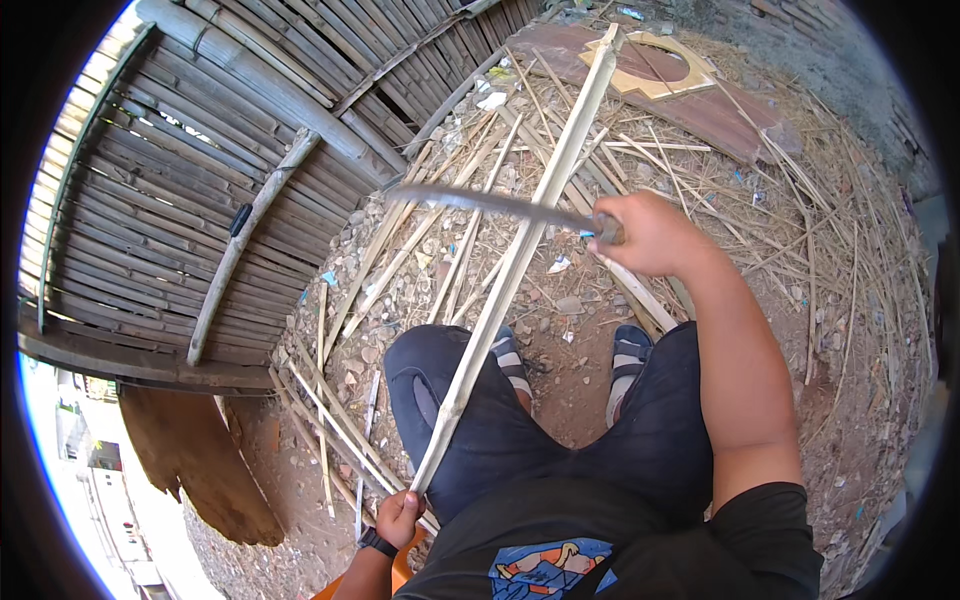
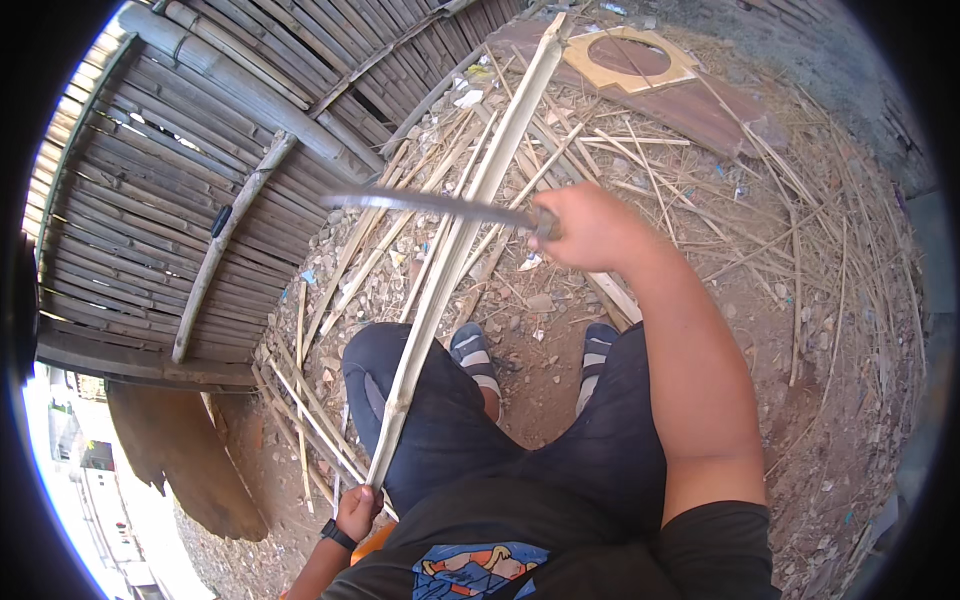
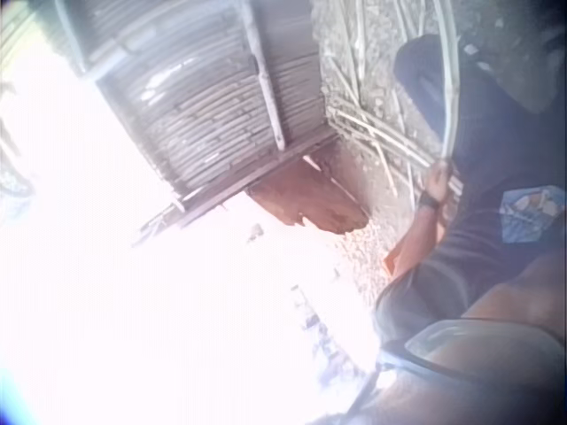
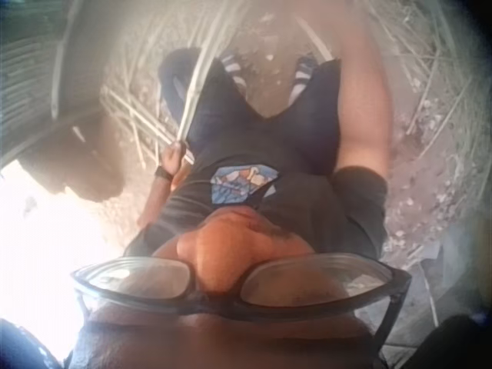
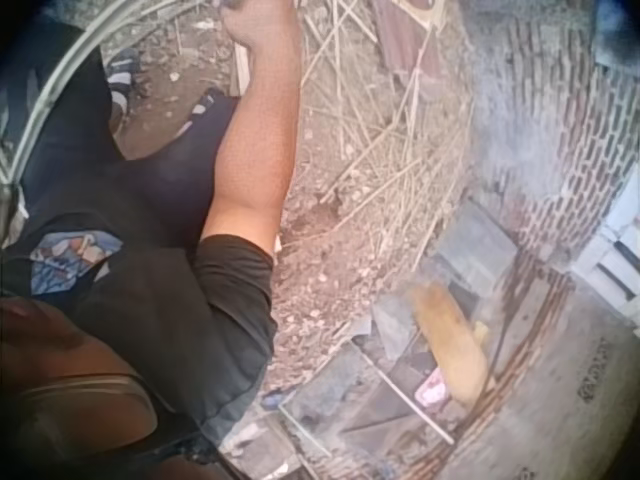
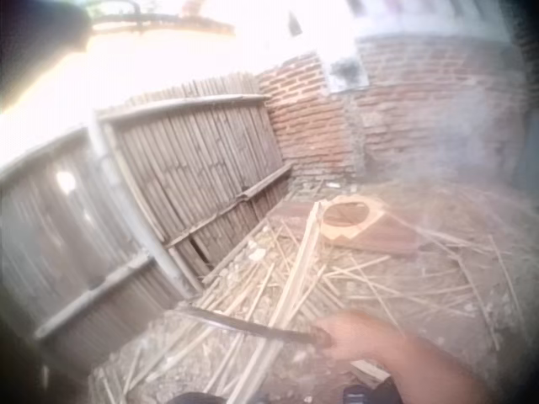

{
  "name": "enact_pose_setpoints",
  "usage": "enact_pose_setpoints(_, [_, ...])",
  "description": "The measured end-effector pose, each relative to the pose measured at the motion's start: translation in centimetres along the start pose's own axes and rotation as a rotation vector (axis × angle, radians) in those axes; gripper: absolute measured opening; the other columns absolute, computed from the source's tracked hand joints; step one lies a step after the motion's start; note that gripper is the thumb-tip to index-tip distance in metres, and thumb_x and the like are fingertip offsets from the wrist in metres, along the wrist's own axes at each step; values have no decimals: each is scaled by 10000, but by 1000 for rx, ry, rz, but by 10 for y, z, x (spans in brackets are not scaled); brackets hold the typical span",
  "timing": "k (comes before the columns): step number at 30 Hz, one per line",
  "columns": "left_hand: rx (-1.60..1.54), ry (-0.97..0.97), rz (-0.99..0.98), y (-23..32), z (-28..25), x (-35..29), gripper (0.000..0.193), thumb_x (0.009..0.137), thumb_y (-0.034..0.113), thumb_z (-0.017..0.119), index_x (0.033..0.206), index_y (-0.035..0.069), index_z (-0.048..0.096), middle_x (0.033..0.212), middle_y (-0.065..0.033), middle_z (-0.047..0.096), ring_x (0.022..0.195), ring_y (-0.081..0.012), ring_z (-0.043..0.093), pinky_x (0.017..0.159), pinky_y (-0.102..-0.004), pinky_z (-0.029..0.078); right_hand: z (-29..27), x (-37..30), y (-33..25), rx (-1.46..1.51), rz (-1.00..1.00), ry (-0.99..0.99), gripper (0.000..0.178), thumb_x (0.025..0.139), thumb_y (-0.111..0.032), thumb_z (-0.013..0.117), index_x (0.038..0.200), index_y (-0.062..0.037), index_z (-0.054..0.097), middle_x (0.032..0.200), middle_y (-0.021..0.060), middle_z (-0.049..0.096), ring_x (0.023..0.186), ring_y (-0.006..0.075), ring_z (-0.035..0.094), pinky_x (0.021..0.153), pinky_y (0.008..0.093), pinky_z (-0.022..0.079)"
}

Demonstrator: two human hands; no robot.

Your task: The person splits bamboo strips using a machete. They hold the bamboo with one hand and strike it with the machete to separate it into thinner pieces, then set the split pieces aside on the ground.

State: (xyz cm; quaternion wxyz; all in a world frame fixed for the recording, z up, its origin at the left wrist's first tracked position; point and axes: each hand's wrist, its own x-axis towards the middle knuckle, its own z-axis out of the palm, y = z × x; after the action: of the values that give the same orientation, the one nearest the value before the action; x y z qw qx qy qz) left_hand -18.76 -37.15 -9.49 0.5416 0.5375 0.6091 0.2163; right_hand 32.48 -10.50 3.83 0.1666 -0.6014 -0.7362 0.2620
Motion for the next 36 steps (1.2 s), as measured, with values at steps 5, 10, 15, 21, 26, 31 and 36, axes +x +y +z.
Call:
enact_pose_setpoints(5, [103,-6,-82,2,-2,0,616,1036,532,378,745,25,575,654,-27,540,632,-130,501,611,-299,418,-6,0,6,-27,43,161,214,845,-240,712,982,-80,673,739,149,668,754,331,683,684,433,521])
enact_pose_setpoints(10, [155,67,-23,25,11,-4,595,1031,510,406,712,29,553,597,-32,527,565,-136,524,545,-305,411,33,-18,-38,-288,-334,-116,224,784,-198,718,991,-122,677,754,141,678,777,330,688,698,449,532])
enact_pose_setpoints(15, [459,228,125,42,22,-6,540,1015,450,446,707,27,581,540,-114,529,504,-260,571,502,-378,422,3,-2,-2,-38,-83,-188,248,812,-240,727,998,-85,674,766,133,684,759,316,683,702,422,522])
enact_pose_setpoints(21, [490,202,133,28,20,-6,559,1035,442,425,750,-10,590,609,-105,551,564,-219,546,552,-370,422,-5,-3,18,18,58,185,253,819,-220,720,1023,-78,674,810,166,688,789,349,684,722,442,523])
enact_pose_setpoints(26, [313,151,126,23,15,-1,579,1027,477,424,714,14,576,575,-75,540,528,-202,536,525,-361,412,34,-18,-41,-321,-368,-33,217,696,-142,702,910,-137,665,762,117,687,763,345,689,675,473,543])
enact_pose_setpoints(31, [285,113,128,4,5,-1,601,1034,492,404,697,22,566,579,-53,532,543,-155,525,541,-328,429,27,-3,-26,-202,-293,-18,167,731,-154,696,892,-125,663,753,122,682,752,347,686,672,469,537])
enact_pose_setpoints(36, [30,-20,-44,4,-2,4,588,1047,487,391,724,27,561,576,-18,505,531,-118,483,518,-284,390,5,18,36,136,101,343,168,806,-230,711,917,-113,666,795,147,691,786,347,686,695,458,533])
